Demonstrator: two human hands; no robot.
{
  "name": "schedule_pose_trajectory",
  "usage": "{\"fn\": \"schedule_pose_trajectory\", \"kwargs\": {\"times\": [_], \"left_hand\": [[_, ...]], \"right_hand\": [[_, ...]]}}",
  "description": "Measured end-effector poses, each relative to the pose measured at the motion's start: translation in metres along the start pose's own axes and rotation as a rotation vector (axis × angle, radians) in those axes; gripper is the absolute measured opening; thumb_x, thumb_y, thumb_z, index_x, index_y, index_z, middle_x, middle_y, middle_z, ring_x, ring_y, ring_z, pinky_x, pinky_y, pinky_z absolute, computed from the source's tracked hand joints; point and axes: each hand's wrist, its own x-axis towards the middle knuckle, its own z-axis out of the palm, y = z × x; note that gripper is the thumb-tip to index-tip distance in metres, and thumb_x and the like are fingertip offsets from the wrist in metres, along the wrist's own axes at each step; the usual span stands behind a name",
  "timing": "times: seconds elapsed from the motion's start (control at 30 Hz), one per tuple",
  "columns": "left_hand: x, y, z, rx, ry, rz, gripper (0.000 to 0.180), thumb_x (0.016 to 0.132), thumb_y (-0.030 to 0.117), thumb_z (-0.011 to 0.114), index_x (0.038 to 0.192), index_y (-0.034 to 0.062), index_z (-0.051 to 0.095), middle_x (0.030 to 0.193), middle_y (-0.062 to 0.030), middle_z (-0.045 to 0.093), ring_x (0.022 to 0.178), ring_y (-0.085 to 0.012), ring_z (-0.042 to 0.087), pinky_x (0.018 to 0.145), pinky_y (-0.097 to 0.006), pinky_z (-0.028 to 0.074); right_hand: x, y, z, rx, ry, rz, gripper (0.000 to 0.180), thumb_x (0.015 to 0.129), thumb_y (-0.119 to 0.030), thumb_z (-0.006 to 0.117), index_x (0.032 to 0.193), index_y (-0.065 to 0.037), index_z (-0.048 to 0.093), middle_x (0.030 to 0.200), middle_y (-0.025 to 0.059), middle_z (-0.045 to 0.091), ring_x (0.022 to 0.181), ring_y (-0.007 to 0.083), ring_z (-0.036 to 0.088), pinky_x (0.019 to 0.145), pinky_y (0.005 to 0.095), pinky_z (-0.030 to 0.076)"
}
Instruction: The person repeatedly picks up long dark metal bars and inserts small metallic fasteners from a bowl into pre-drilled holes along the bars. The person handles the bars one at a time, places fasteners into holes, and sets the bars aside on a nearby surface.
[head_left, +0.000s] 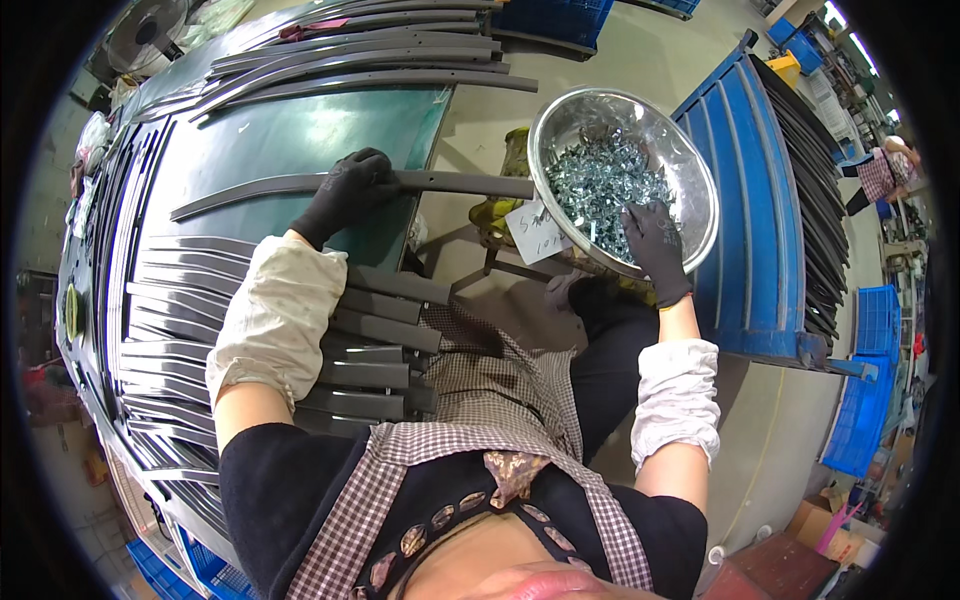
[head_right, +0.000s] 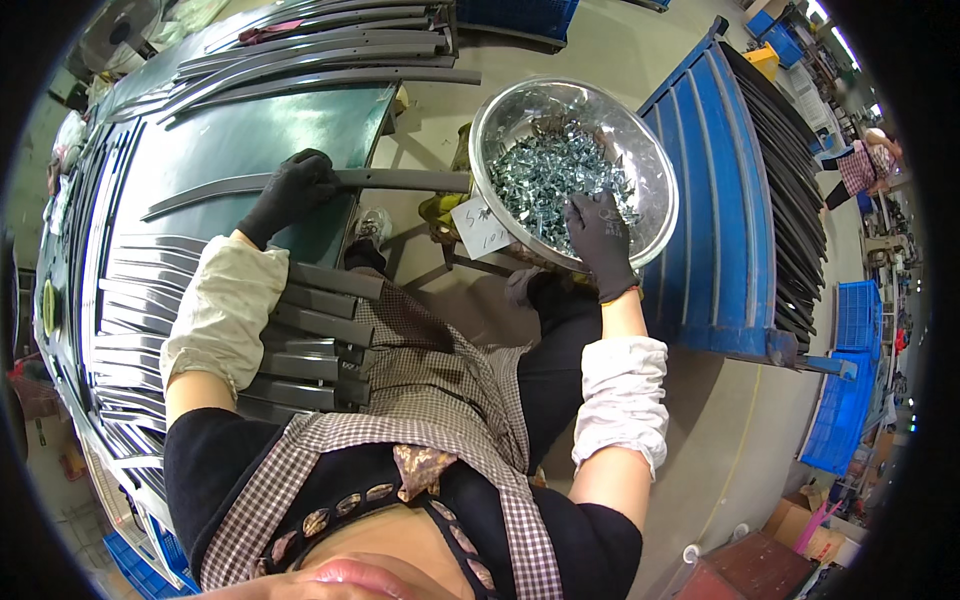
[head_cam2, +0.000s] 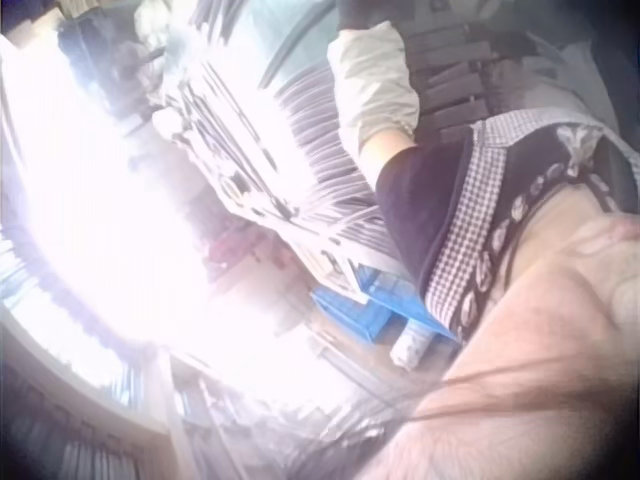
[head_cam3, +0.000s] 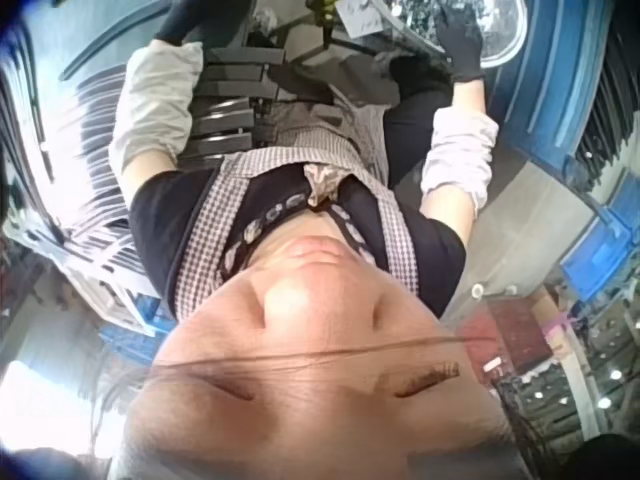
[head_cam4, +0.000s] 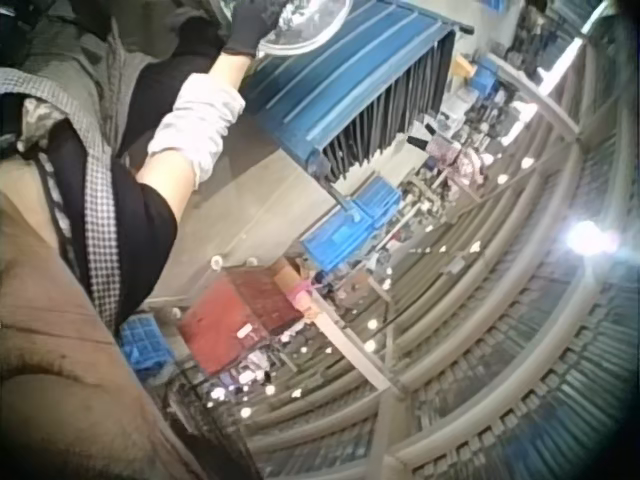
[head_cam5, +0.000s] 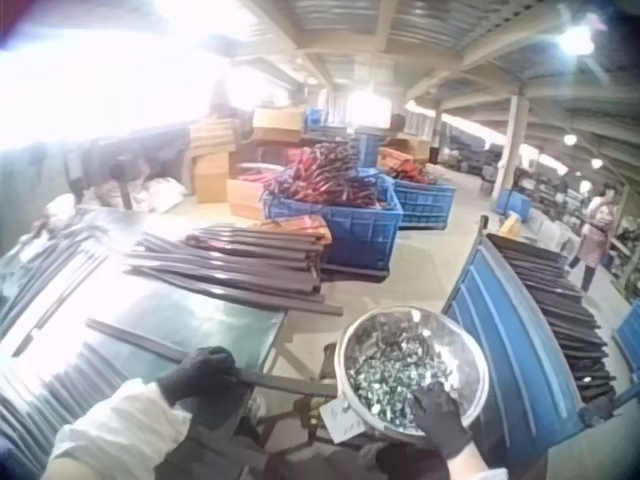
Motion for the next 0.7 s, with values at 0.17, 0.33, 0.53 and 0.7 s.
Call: {"fn": "schedule_pose_trajectory", "kwargs": {"times": [0.17,0.33,0.53,0.7], "left_hand": [[-0.036,0.0,-0.017,-0.058,-0.089,-0.057,0.019,0.079,0.012,0.073,0.084,0.0015,0.058,0.09,-0.015,0.061,0.087,-0.0377,0.061,0.076,-0.043,0.05],[-0.06,0.016,-0.039,0.036,-0.147,0.022,0.016,0.077,0.009,0.074,0.085,0.003,0.062,0.095,-0.0136,0.063,0.086,-0.0341,0.062,0.076,-0.04,0.05],[-0.07,0.123,-0.001,-0.254,-0.199,0.181,0.029,0.087,0.014,0.07,0.115,0.0071,0.069,0.095,-0.0144,0.069,0.086,-0.0318,0.068,0.079,-0.04,0.055],[-0.08,0.179,0.01,-0.679,-0.564,0.012,0.031,0.09,0.009,0.067,0.119,-0.0027,0.062,0.094,-0.0173,0.066,0.081,-0.0237,0.063,0.074,-0.035,0.05]], "right_hand": [[-0.016,-0.029,-0.014,0.271,0.011,-0.064,0.023,0.092,-0.019,0.064,0.109,-0.005,0.069,0.096,0.0176,0.064,0.086,0.0315,0.065,0.077,0.04,0.052],[-0.049,-0.085,-0.016,1.091,-0.137,0.137,0.018,0.09,-0.004,0.066,0.107,0.003,0.068,0.088,0.0061,0.067,0.078,0.0127,0.061,0.073,0.0293,0.05],[-0.074,-0.164,-0.016,1.248,-0.205,-0.278,0.02,0.085,0.006,0.069,0.103,-0.004,0.072,0.095,0.006,0.065,0.088,0.0142,0.061,0.078,0.0269,0.05],[-0.095,-0.201,-0.006,1.373,-0.255,-0.212,0.019,0.079,-0.001,0.078,0.097,-0.007,0.074,0.108,0.0093,0.064,0.102,0.0198,0.061,0.088,0.0295,0.049]]}}
